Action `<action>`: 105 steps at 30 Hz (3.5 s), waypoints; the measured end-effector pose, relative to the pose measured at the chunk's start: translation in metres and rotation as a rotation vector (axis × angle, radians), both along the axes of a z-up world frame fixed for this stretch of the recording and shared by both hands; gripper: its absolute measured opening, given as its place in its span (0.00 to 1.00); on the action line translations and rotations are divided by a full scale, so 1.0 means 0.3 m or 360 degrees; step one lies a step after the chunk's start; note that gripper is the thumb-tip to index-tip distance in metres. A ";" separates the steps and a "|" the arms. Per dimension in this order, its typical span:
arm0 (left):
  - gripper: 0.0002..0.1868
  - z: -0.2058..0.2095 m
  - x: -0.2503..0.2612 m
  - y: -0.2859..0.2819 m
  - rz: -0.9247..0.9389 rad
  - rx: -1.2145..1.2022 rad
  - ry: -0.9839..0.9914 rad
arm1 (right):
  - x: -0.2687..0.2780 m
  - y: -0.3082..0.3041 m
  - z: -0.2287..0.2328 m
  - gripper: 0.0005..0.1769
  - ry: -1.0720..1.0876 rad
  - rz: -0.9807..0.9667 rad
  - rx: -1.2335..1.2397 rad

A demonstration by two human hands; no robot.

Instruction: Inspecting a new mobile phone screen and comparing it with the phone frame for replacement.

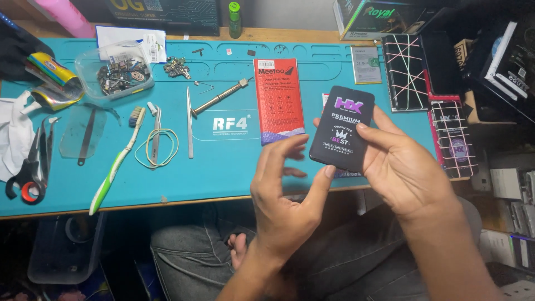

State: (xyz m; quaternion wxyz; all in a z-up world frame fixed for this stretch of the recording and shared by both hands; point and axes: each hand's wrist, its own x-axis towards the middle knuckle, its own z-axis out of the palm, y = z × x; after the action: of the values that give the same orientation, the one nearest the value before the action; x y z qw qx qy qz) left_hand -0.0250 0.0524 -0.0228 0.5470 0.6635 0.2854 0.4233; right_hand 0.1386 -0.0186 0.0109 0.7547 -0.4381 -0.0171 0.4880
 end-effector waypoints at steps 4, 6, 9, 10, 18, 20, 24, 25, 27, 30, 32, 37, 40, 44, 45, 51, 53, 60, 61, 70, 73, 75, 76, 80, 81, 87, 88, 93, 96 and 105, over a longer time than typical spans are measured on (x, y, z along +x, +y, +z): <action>0.20 -0.092 0.024 0.083 -0.0220 0.0629 -0.0132 | 0.016 0.037 0.042 0.33 -0.0034 -0.0119 -0.0579; 0.13 -0.117 0.047 0.113 -0.0267 0.0946 -0.0224 | 0.025 0.040 0.051 0.33 -0.0025 -0.0018 -0.0527; 0.11 -0.124 0.070 0.120 -0.0230 0.1043 -0.0234 | 0.035 0.051 0.064 0.33 0.0034 -0.0206 -0.0645; 0.11 -0.124 0.074 0.121 -0.0231 0.1039 -0.0236 | 0.037 0.053 0.065 0.33 0.0033 -0.0208 -0.0649; 0.10 -0.123 0.083 0.121 -0.0154 0.1042 -0.0352 | 0.057 0.009 0.030 0.28 0.0170 0.0207 0.0186; 0.10 -0.127 0.080 0.123 -0.0137 0.1050 -0.0341 | 0.057 0.035 0.043 0.30 0.0122 0.0022 -0.0174; 0.10 -0.136 0.077 0.122 -0.0085 0.1080 -0.0317 | 0.060 0.041 0.043 0.31 0.0145 -0.0112 -0.0418; 0.10 -0.139 0.076 0.122 -0.0084 0.1079 -0.0316 | 0.038 0.059 0.070 0.31 0.0145 -0.0111 -0.0419; 0.10 -0.143 0.074 0.121 -0.0088 0.1111 -0.0306 | -0.008 0.095 0.124 0.33 -0.0068 -0.0063 -0.0677; 0.06 -0.113 0.074 0.121 -0.0133 0.0993 -0.0349 | -0.008 0.102 0.130 0.37 -0.0112 -0.0024 -0.0750; 0.13 -0.069 0.056 0.074 -0.0079 0.0618 -0.0300 | -0.001 0.098 0.123 0.38 -0.0102 -0.0096 -0.0752; 0.08 -0.023 0.077 0.002 -0.0227 -0.0959 -0.0376 | -0.019 0.106 0.133 0.40 -0.0190 -0.0161 -0.0822; 0.20 0.007 0.095 0.004 -0.0451 -0.1447 -0.0379 | -0.019 0.094 0.118 0.39 -0.0244 -0.0204 -0.0772; 0.16 0.025 0.101 0.013 -0.0577 -0.1542 -0.0302 | -0.018 0.090 0.125 0.37 -0.0267 -0.0200 -0.0829; 0.15 0.027 0.101 0.015 -0.0598 -0.1554 -0.0280 | -0.019 0.091 0.131 0.37 -0.0256 -0.0220 -0.0837; 0.14 0.014 0.099 0.010 -0.0604 -0.1574 -0.0298 | -0.007 0.072 0.116 0.40 -0.0253 -0.0165 -0.0707; 0.14 0.022 0.098 0.009 -0.0591 -0.1586 -0.0285 | -0.002 0.065 0.108 0.41 -0.0244 -0.0163 -0.0677; 0.13 0.032 0.099 0.001 -0.0607 -0.1609 -0.0298 | 0.001 0.048 0.089 0.43 -0.0212 -0.0163 -0.0538; 0.13 0.026 0.099 -0.002 -0.0605 -0.1609 -0.0297 | -0.002 0.041 0.089 0.43 -0.0211 -0.0162 -0.0539; 0.16 0.067 0.076 0.002 -0.0714 -0.1846 -0.0530 | -0.017 0.020 0.042 0.32 0.0056 0.0023 0.0065; 0.23 0.082 0.050 -0.006 -0.0597 -0.1416 -0.0274 | -0.015 0.003 0.009 0.32 0.0161 -0.0059 0.0027; 0.24 0.049 0.044 -0.024 0.0183 -0.0025 0.0033 | -0.025 0.005 0.008 0.34 0.0441 -0.0011 0.0324; 0.24 0.033 0.044 -0.008 0.0183 -0.0025 0.0031 | -0.020 0.000 -0.002 0.34 0.0439 -0.0011 0.0324; 0.09 -0.012 0.058 0.042 0.0163 0.0835 -0.0218 | -0.021 -0.001 -0.022 0.35 0.0417 -0.0069 0.0134; 0.05 -0.017 0.067 0.050 0.0168 0.0956 -0.0217 | -0.026 0.003 -0.020 0.34 0.0371 -0.0108 0.0085; 0.11 -0.017 0.073 0.074 0.0128 0.1090 -0.0285 | -0.033 0.008 -0.023 0.34 0.0508 -0.0078 0.0142; 0.11 -0.017 0.073 0.076 0.0128 0.1089 -0.0284 | -0.035 0.010 -0.022 0.34 0.0509 -0.0077 0.0141; 0.12 -0.012 0.072 0.078 0.0131 0.1117 -0.0294 | -0.037 0.012 -0.020 0.34 0.0491 -0.0061 0.0142; 0.12 -0.008 0.071 0.076 0.0129 0.1107 -0.0286 | -0.036 0.012 -0.019 0.35 0.0552 -0.0047 0.0163; 0.25 0.021 0.047 0.048 -0.0418 -0.0237 -0.0091 | -0.063 0.057 0.043 0.28 -0.0558 -0.0251 -0.0438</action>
State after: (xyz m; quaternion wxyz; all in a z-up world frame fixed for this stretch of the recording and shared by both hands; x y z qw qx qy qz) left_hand -0.0108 0.0667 -0.0164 0.6532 0.6404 0.2112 0.3444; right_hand 0.1197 -0.0015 0.0236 0.7091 -0.6150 -0.0470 0.3415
